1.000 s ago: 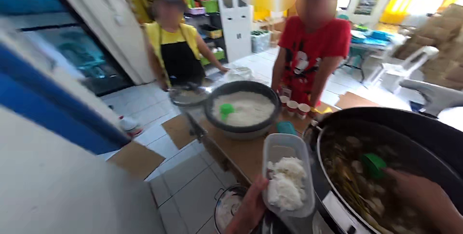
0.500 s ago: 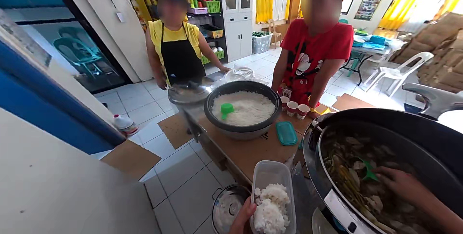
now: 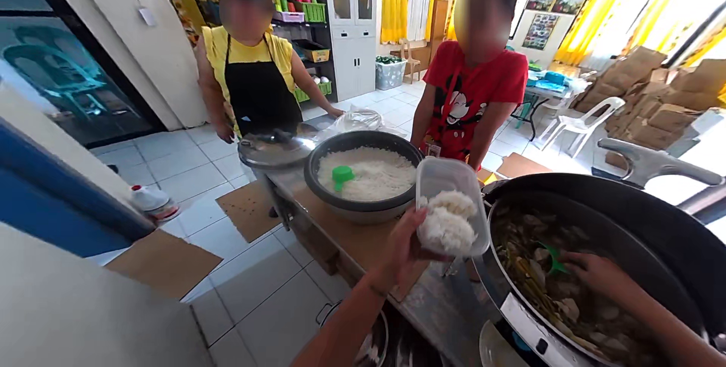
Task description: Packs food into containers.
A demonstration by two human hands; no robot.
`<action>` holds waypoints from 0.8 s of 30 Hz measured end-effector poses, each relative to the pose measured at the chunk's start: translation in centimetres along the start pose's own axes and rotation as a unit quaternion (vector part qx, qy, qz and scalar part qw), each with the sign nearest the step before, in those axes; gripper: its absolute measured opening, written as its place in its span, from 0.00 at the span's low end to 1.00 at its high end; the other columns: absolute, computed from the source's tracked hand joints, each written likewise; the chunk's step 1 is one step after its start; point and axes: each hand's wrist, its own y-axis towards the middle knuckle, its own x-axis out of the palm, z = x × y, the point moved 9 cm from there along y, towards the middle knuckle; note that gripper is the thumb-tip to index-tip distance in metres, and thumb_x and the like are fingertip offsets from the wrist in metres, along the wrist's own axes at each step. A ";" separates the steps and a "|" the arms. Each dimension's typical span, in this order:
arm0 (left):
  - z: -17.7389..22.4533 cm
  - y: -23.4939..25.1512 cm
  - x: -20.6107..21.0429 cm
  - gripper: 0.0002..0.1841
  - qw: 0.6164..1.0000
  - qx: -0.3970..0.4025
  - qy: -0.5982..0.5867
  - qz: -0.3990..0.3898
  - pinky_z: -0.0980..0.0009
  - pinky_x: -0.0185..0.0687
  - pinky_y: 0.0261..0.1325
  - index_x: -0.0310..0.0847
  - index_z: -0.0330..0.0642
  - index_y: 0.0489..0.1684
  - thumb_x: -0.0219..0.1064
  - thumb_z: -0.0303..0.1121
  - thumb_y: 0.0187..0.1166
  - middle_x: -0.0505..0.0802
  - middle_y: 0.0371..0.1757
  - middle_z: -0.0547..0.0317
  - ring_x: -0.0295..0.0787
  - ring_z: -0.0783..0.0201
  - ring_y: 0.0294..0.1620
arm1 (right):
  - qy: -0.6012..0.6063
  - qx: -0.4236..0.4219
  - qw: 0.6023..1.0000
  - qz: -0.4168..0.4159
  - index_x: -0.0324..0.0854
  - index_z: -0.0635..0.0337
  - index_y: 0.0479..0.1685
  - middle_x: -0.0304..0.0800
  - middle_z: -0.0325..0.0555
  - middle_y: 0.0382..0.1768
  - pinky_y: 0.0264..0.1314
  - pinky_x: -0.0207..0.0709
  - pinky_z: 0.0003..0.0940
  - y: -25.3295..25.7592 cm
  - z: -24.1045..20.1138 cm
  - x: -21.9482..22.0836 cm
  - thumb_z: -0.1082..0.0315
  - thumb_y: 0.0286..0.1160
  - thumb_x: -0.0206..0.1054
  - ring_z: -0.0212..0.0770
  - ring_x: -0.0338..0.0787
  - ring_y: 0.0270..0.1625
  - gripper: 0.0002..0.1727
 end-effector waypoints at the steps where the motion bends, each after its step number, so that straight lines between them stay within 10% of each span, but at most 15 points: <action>1: 1.0 0.3 0.3 0.24 1.000 0.004 -0.003 -0.006 0.63 0.91 0.42 0.55 0.38 0.82 0.37 0.41 0.94 0.87 0.56 0.48 0.92 0.58 0.46 | 0.007 0.002 1.000 0.001 0.83 0.64 0.71 0.88 0.70 0.62 0.74 0.72 0.64 -0.2 0.2 0.3 0.69 0.92 0.56 0.68 0.87 0.65 0.18; 24: -11.1 -8.0 -1.8 0.25 0.986 -0.164 -0.018 0.013 0.67 0.91 0.41 0.58 0.41 0.76 0.43 0.43 0.84 0.92 0.48 0.59 0.94 0.65 0.44 | 0.049 -0.024 0.996 0.066 0.82 0.66 0.71 0.88 0.74 0.60 0.72 0.69 0.72 -1.6 1.1 1.6 0.69 0.93 0.54 0.75 0.85 0.66 0.19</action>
